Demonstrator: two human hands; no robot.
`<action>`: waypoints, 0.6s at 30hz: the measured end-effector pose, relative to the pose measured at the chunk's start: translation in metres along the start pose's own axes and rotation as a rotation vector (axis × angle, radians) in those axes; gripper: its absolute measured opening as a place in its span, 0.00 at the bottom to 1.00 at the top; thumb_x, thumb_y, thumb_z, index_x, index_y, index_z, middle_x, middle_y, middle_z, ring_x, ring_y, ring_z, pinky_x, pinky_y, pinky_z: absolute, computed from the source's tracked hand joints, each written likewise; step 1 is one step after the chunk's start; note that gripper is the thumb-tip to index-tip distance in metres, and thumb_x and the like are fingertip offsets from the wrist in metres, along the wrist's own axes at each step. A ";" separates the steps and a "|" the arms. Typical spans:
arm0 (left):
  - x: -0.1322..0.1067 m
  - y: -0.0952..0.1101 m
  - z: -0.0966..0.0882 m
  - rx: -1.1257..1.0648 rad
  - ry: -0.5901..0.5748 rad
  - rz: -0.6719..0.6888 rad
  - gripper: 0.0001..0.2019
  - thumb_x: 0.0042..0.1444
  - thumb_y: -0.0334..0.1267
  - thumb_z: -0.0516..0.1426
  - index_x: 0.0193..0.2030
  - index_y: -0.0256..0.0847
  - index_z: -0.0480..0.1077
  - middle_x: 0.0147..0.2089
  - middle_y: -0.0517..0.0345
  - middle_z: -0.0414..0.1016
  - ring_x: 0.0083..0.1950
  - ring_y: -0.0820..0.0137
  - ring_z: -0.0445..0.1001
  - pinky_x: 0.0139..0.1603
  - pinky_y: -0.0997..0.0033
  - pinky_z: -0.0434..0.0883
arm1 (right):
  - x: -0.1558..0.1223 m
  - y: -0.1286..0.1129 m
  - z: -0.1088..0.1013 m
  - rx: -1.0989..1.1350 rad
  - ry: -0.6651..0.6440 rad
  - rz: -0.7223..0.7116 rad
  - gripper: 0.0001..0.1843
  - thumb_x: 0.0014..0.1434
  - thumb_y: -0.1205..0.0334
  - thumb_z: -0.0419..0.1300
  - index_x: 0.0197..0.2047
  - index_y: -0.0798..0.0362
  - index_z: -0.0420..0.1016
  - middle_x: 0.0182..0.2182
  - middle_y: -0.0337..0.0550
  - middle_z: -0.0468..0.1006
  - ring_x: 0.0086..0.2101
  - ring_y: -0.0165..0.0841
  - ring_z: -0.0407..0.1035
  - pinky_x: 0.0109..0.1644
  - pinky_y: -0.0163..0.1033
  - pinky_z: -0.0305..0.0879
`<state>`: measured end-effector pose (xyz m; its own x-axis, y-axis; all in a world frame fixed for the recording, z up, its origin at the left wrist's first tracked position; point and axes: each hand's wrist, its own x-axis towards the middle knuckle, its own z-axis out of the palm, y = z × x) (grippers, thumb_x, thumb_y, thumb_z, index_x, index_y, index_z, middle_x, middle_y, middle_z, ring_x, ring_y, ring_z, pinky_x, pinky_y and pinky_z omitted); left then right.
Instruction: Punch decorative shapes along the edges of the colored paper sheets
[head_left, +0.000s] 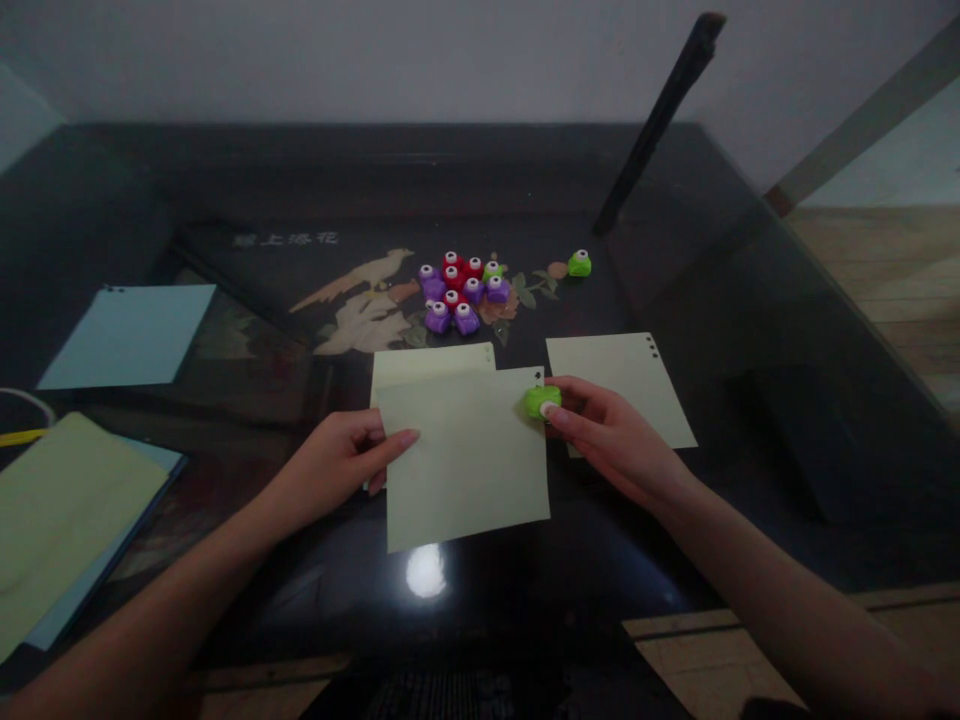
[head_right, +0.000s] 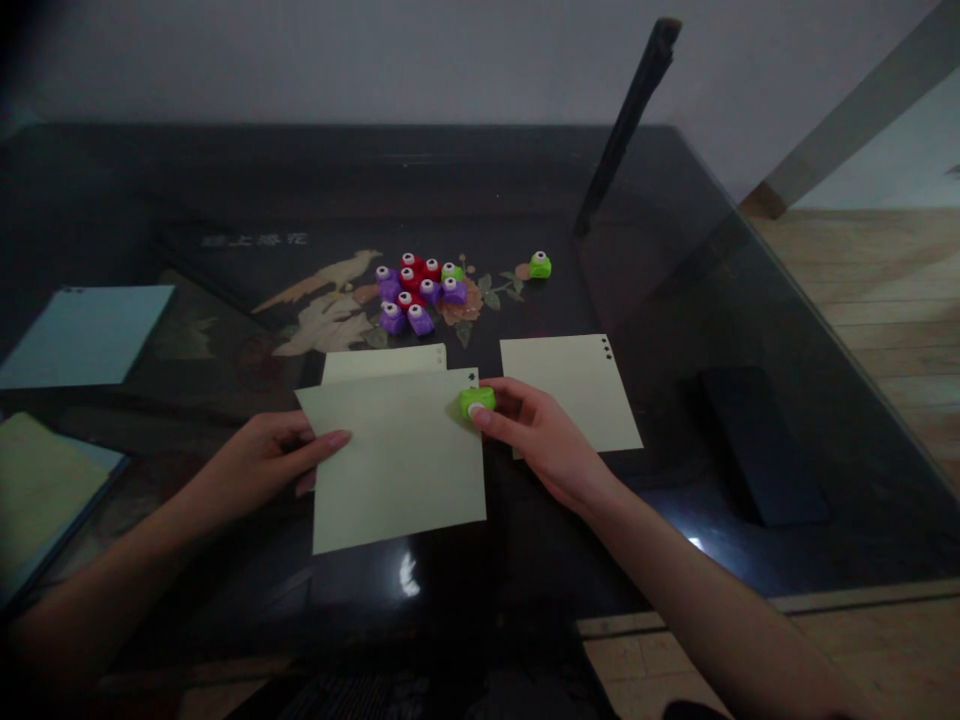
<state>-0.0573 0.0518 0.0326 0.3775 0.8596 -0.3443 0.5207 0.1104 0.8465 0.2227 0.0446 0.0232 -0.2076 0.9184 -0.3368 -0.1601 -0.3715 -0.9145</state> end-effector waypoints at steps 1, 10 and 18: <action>0.000 0.000 0.000 0.003 0.004 0.000 0.15 0.56 0.45 0.55 0.22 0.41 0.65 0.13 0.67 0.63 0.15 0.77 0.62 0.17 0.77 0.59 | 0.000 0.000 0.000 -0.001 -0.004 -0.004 0.16 0.47 0.58 0.69 0.41 0.48 0.76 0.38 0.41 0.78 0.39 0.33 0.72 0.47 0.43 0.68; -0.003 0.000 0.000 0.069 0.018 0.007 0.17 0.56 0.46 0.54 0.20 0.41 0.65 0.13 0.66 0.65 0.15 0.75 0.64 0.19 0.77 0.61 | 0.002 0.002 -0.002 -0.008 0.022 0.002 0.15 0.46 0.61 0.70 0.39 0.48 0.75 0.36 0.39 0.79 0.36 0.31 0.72 0.46 0.41 0.68; -0.003 0.003 0.001 0.093 0.040 0.017 0.19 0.56 0.46 0.54 0.18 0.41 0.64 0.12 0.65 0.65 0.15 0.75 0.64 0.19 0.76 0.62 | 0.001 0.002 -0.001 -0.097 0.042 -0.026 0.15 0.47 0.61 0.69 0.39 0.49 0.73 0.35 0.40 0.79 0.36 0.32 0.73 0.44 0.42 0.69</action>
<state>-0.0558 0.0492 0.0350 0.3571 0.8804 -0.3121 0.5841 0.0503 0.8101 0.2235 0.0453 0.0209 -0.1636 0.9332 -0.3199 -0.0706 -0.3345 -0.9397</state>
